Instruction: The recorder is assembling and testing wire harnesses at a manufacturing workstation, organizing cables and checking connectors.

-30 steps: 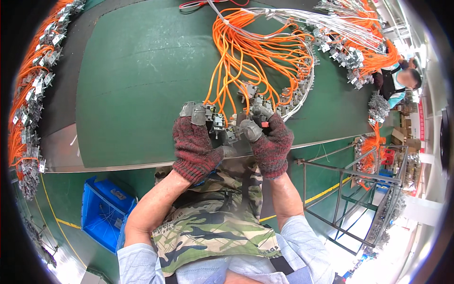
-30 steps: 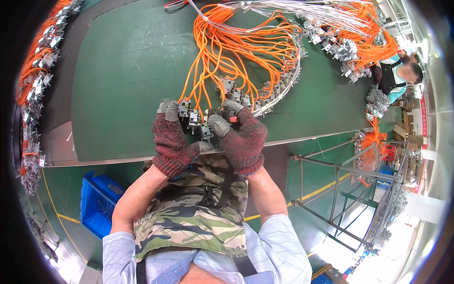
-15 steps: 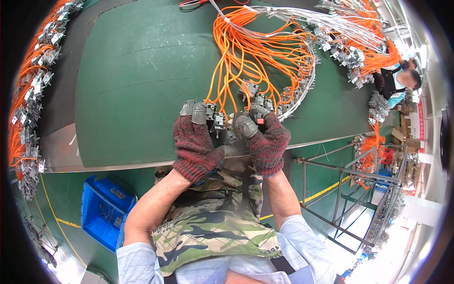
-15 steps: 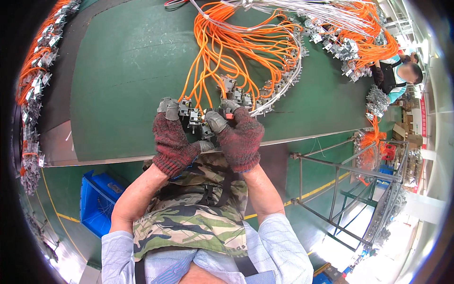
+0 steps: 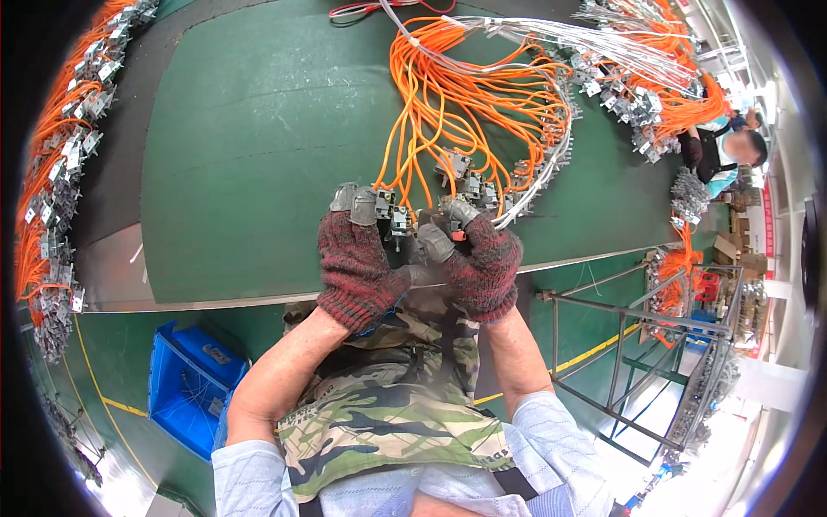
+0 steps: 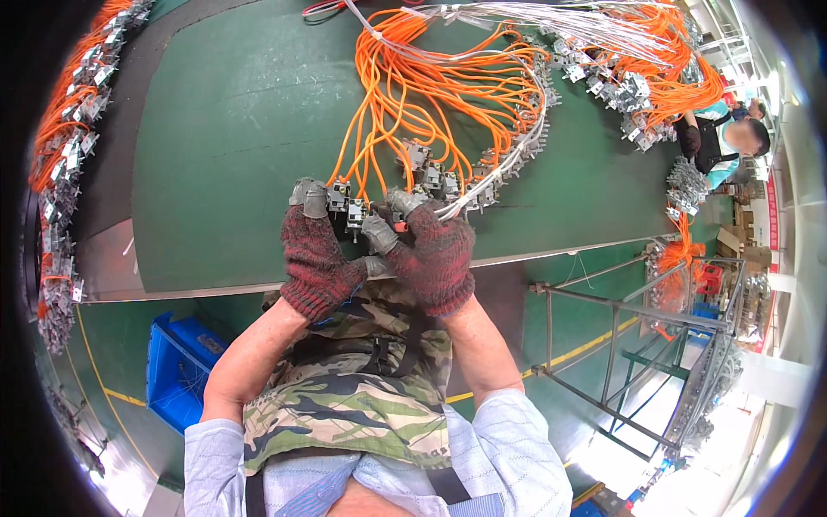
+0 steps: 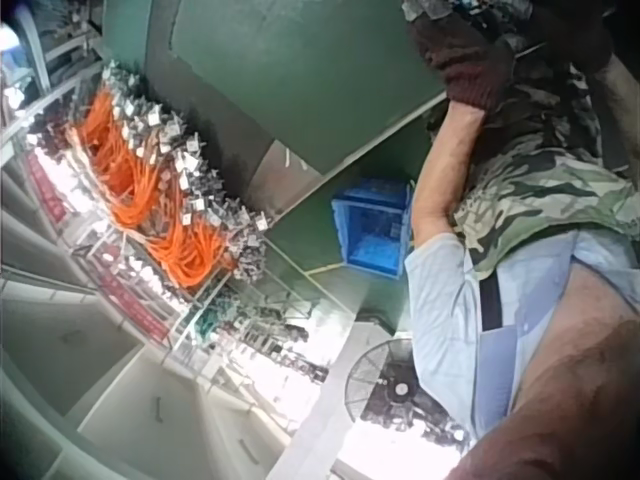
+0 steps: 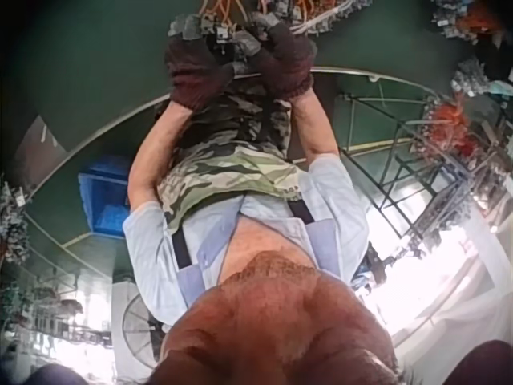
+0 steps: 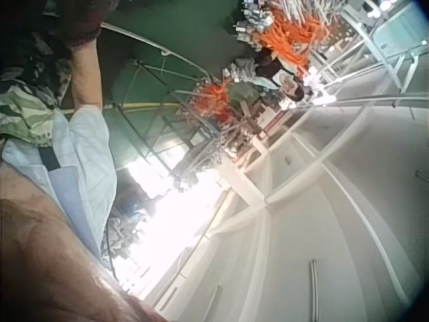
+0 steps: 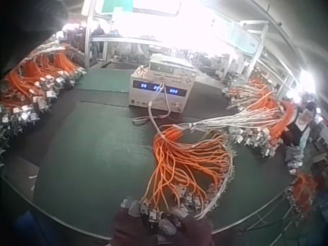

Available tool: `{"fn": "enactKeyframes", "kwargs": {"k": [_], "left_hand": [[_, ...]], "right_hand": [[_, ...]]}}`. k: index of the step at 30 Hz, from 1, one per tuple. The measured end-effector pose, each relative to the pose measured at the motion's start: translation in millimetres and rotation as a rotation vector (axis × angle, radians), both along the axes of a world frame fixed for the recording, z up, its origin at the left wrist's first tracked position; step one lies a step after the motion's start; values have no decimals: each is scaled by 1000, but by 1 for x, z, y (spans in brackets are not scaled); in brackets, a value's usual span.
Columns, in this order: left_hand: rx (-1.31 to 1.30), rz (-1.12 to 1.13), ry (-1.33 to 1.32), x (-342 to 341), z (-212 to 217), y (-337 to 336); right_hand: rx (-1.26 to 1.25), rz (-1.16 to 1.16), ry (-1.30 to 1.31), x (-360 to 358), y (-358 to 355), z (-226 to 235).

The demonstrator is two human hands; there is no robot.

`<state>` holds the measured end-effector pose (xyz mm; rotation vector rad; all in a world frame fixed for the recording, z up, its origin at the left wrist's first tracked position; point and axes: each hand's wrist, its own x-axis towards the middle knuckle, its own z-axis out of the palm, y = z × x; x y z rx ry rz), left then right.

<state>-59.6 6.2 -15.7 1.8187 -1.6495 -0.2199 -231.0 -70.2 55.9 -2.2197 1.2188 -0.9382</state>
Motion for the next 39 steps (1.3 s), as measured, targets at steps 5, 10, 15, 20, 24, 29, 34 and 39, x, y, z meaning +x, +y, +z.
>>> {"fn": "enactKeyframes", "kwargs": {"k": [5,10,15,20,24,29,34,39], "left_hand": [[3,3,-27,0,3,0],[-4,3,-34,2,4,1],[-39,11,-4,2,2,1],[-80,-6,57,3,-5,1],[-150,19,36,1,-2,-3],[-56,-45,136,9,4,-1],[-79,-152,228,46,17,-6],[56,-254,268,75,21,-24]], "right_hand": [[19,-10,-19,-2,-1,1],[50,-93,-219,10,3,2],[-41,-61,-140,16,5,-7],[-18,-57,-124,17,9,-14],[-29,-20,-38,24,10,3],[-135,33,-26,19,6,-8],[-94,-44,-104,13,10,-19],[-186,1,-128,22,9,-18]]}}
